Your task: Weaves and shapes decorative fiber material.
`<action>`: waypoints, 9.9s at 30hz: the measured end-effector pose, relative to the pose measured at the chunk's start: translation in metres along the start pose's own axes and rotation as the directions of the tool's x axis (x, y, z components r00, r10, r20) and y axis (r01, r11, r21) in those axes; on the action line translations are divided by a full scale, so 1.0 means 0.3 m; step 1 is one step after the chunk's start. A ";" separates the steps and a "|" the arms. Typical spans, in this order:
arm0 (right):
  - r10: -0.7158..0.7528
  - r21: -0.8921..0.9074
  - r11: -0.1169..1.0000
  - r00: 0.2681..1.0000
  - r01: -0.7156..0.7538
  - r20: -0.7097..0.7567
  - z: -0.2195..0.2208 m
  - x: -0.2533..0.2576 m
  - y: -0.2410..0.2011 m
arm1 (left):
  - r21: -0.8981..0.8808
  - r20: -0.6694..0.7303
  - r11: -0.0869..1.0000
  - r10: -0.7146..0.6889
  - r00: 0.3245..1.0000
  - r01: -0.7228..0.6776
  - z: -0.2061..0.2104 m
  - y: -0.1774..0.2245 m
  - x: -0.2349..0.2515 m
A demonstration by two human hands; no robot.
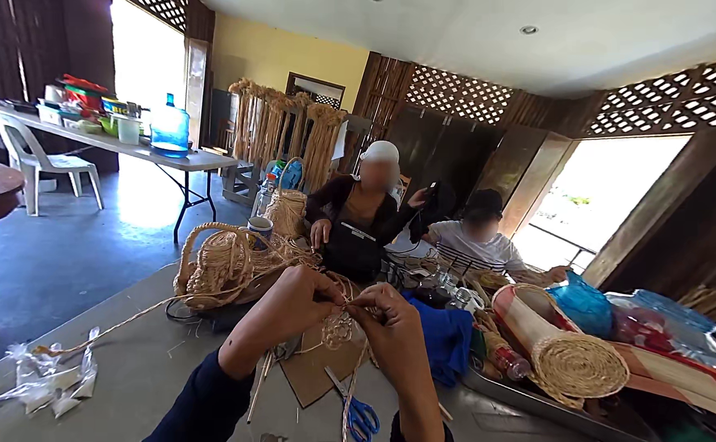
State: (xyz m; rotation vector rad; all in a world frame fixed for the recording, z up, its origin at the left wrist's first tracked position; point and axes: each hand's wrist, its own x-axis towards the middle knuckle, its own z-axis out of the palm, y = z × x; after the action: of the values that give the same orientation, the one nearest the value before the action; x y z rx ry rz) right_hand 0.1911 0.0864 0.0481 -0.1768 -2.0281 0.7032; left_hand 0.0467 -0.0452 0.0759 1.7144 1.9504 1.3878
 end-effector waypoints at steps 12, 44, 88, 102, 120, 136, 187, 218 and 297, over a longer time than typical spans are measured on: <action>0.115 -0.009 0.993 0.990 -0.115 0.083 -0.013 0.000 -0.006 | 0.218 0.043 0.976 -0.012 0.999 0.002 0.008 0.002 0.013; 0.092 0.180 0.978 0.994 -0.102 0.062 -0.021 0.003 0.001 | 0.446 -0.113 0.836 0.406 0.907 -0.319 0.084 -0.009 0.007; 0.222 -0.015 0.974 0.971 -0.224 -0.084 0.022 0.000 -0.023 | 0.591 -0.159 0.738 0.501 0.851 -0.324 0.157 -0.021 0.015; 0.120 0.021 0.993 0.991 -0.119 -0.053 0.012 0.002 -0.005 | 0.619 -0.179 0.722 0.515 0.839 -0.311 0.148 -0.027 0.015; 0.164 -0.019 0.986 0.980 -0.167 -0.112 0.038 0.000 -0.020 | 0.626 -0.204 0.721 0.518 0.831 -0.296 0.150 -0.032 0.012; 0.195 0.152 0.969 0.980 -0.196 0.025 0.017 0.006 -0.015 | 0.497 -0.161 0.806 0.450 0.878 -0.322 0.095 -0.024 0.017; 0.121 0.219 0.972 0.983 -0.089 -0.137 0.054 -0.002 0.009 | 0.589 -0.361 0.772 0.517 0.776 -0.240 0.162 -0.035 0.029; 0.125 0.230 0.969 0.982 -0.090 -0.141 0.050 0.003 0.001 | -0.059 -0.181 0.998 -0.022 0.983 0.011 0.055 0.001 0.026; 0.164 0.325 0.937 0.984 -0.131 -0.077 0.039 0.001 -0.005 | 0.504 -0.443 0.845 0.429 0.787 -0.178 0.175 -0.005 0.011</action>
State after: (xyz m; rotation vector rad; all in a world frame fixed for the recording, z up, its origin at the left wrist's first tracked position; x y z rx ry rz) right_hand 0.1816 0.0805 0.0448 -0.1725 -1.7873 1.0849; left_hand 0.0800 -0.0158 0.0477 2.0924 2.5305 1.8231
